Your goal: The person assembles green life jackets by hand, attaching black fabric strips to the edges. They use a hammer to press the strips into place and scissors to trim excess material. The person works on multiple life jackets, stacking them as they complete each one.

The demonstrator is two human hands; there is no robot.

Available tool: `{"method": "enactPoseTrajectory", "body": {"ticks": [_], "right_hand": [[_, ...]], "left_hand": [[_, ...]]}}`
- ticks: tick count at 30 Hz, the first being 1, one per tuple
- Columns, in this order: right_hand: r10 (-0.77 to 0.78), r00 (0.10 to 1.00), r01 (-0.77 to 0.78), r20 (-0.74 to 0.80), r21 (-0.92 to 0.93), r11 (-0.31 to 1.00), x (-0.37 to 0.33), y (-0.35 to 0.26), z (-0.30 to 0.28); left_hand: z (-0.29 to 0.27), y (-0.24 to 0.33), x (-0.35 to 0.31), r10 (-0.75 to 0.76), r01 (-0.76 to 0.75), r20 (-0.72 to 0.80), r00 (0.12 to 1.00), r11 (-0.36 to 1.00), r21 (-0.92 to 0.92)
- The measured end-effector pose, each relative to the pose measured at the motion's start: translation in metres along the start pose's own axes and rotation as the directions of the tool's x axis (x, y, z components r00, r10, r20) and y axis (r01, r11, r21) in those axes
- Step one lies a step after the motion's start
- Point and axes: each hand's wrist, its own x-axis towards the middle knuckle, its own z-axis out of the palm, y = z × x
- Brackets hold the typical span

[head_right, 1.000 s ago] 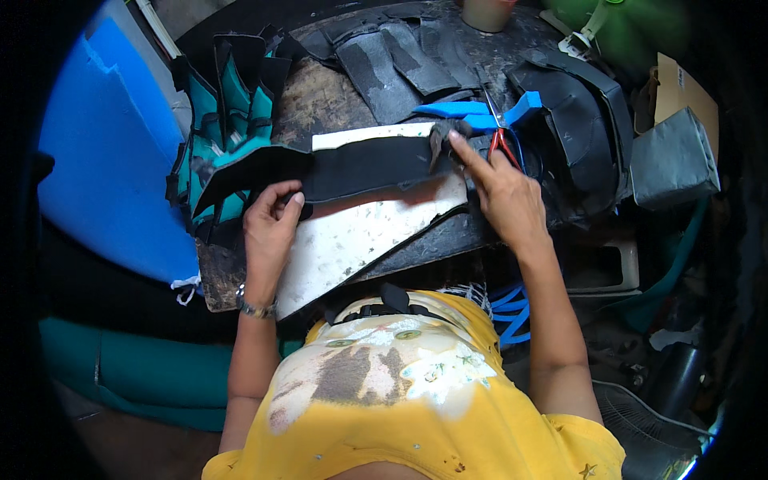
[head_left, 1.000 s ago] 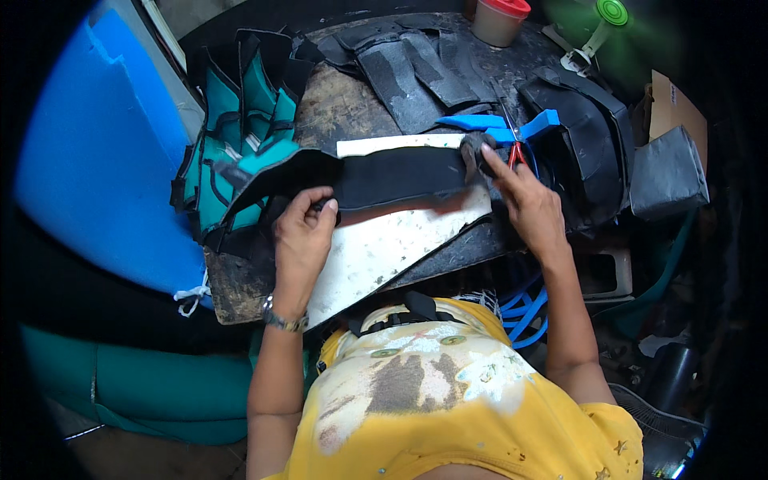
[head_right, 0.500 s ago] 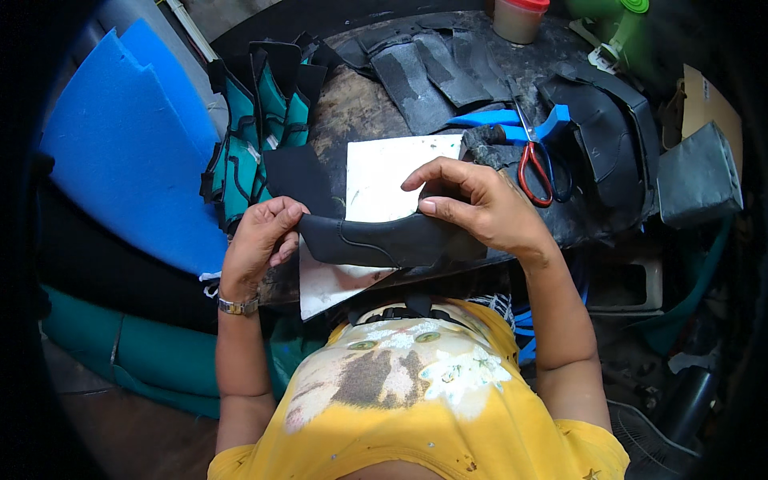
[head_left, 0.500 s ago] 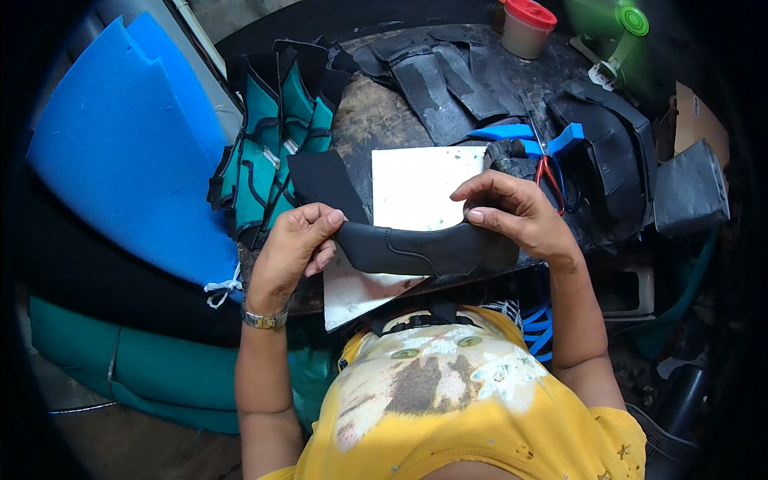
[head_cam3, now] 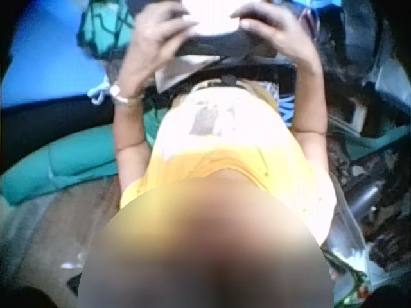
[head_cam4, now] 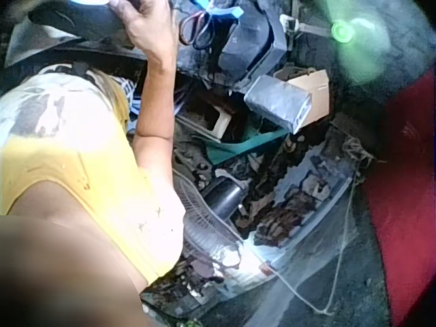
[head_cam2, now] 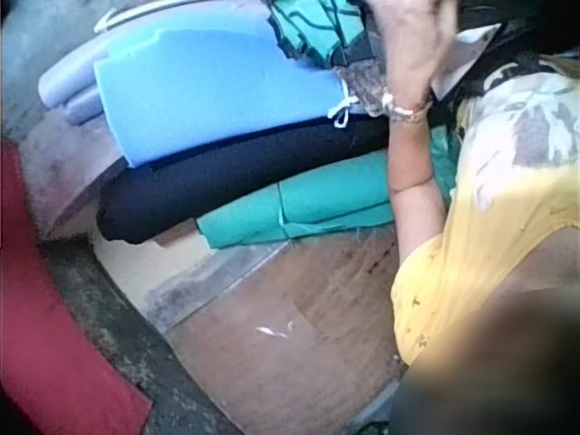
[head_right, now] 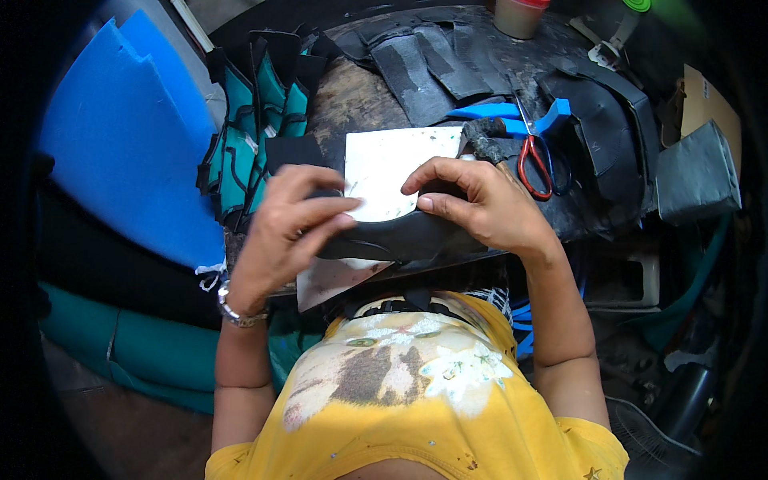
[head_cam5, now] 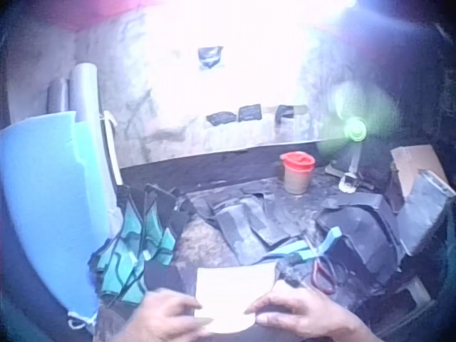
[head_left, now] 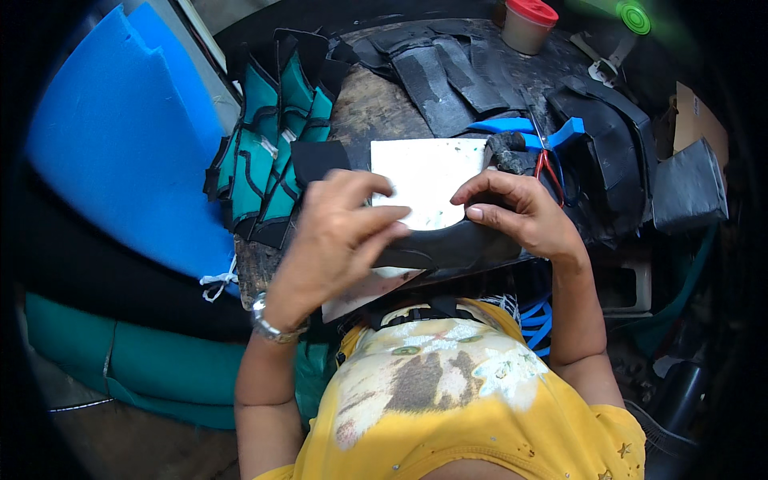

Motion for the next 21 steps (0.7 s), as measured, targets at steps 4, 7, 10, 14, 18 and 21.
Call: {"method": "enactPoseTrajectory", "body": {"ticks": [4,7,10,14,18,21], "right_hand": [[0.043,0.999,-0.043,-0.016,-0.029,0.999,-0.005,-0.01,0.002],[0.068,0.997,-0.069,-0.03,-0.061,0.996,-0.009,-0.011,0.001],[-0.056,0.998,0.062,0.04,-0.173,0.983,-0.012,-0.017,-0.003],[-0.22,0.969,0.22,0.109,-0.785,0.58,-0.023,-0.042,-0.023],[-0.601,0.799,0.124,0.028,-0.985,0.12,-0.023,-0.048,-0.051],[-0.354,0.934,-0.014,-0.042,-0.997,0.082,-0.022,-0.019,-0.041]], "left_hand": [[0.019,0.015,0.011,0.008,0.035,0.203,0.979,0.978,-0.204],[0.026,0.018,0.011,-0.039,0.076,0.188,0.981,0.978,-0.194],[0.027,0.02,0.01,-0.072,0.111,0.198,0.978,0.975,-0.192],[0.005,0.001,0.01,-0.012,0.067,0.397,0.918,0.99,-0.125],[-0.006,-0.029,-0.004,-0.075,-0.033,0.453,0.889,0.974,0.225],[0.028,-0.031,-0.013,-0.027,-0.05,0.453,0.891,0.986,0.156]]}}
